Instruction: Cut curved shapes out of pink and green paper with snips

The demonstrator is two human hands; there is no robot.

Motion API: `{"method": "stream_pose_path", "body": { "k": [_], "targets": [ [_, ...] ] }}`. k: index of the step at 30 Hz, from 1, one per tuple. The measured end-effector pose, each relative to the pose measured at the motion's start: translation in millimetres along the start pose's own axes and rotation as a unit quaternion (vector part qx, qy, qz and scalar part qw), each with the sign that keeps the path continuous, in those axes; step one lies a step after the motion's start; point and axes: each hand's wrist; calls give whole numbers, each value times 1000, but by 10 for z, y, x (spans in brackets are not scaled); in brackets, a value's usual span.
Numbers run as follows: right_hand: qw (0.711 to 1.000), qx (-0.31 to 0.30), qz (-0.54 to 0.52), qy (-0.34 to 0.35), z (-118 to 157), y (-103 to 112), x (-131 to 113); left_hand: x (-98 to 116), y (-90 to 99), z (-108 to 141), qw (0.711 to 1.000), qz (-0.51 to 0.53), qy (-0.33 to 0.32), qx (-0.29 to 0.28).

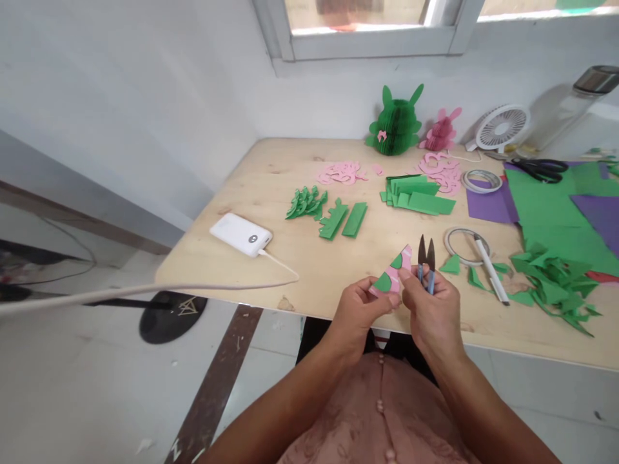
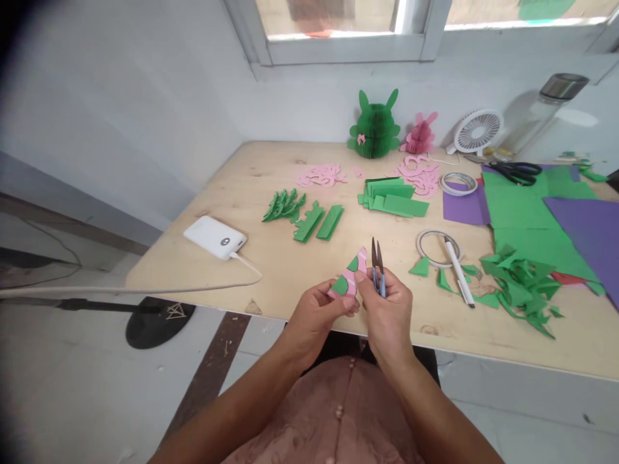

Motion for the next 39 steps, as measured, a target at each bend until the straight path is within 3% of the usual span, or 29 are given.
{"method": "stream_pose_path", "body": {
  "k": [7, 20, 27, 31, 35, 39],
  "targets": [
    [1000, 4, -18, -16, 27, -51, 20, -25, -80, -7, 996, 51, -10, 66],
    [998, 17, -59, -32, 46, -44, 11, 4, -170, -69, 992, 80, -12, 93],
    [999, -37, -30, -10, 31, 14, 21, 55, -145, -72, 995, 19, -26, 97],
    [998, -52, -32, -4, -91, 195, -58, 161, -88, -78, 993, -85, -21, 77],
    [990, -122, 51, 50, -334, 447, -283, 308, -24, -88, 978, -208, 3, 18],
    [925, -270, 243, 113, -509, 511, -586, 437, -8, -109, 944, -323, 31, -53]
  ]
}}
Point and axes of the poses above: each hand's wrist, its own z-axis away from the middle knuckle, its own y-axis out of the back of the hand, x = y × z, and after that the axes turned 8 degrees about x, right-handed
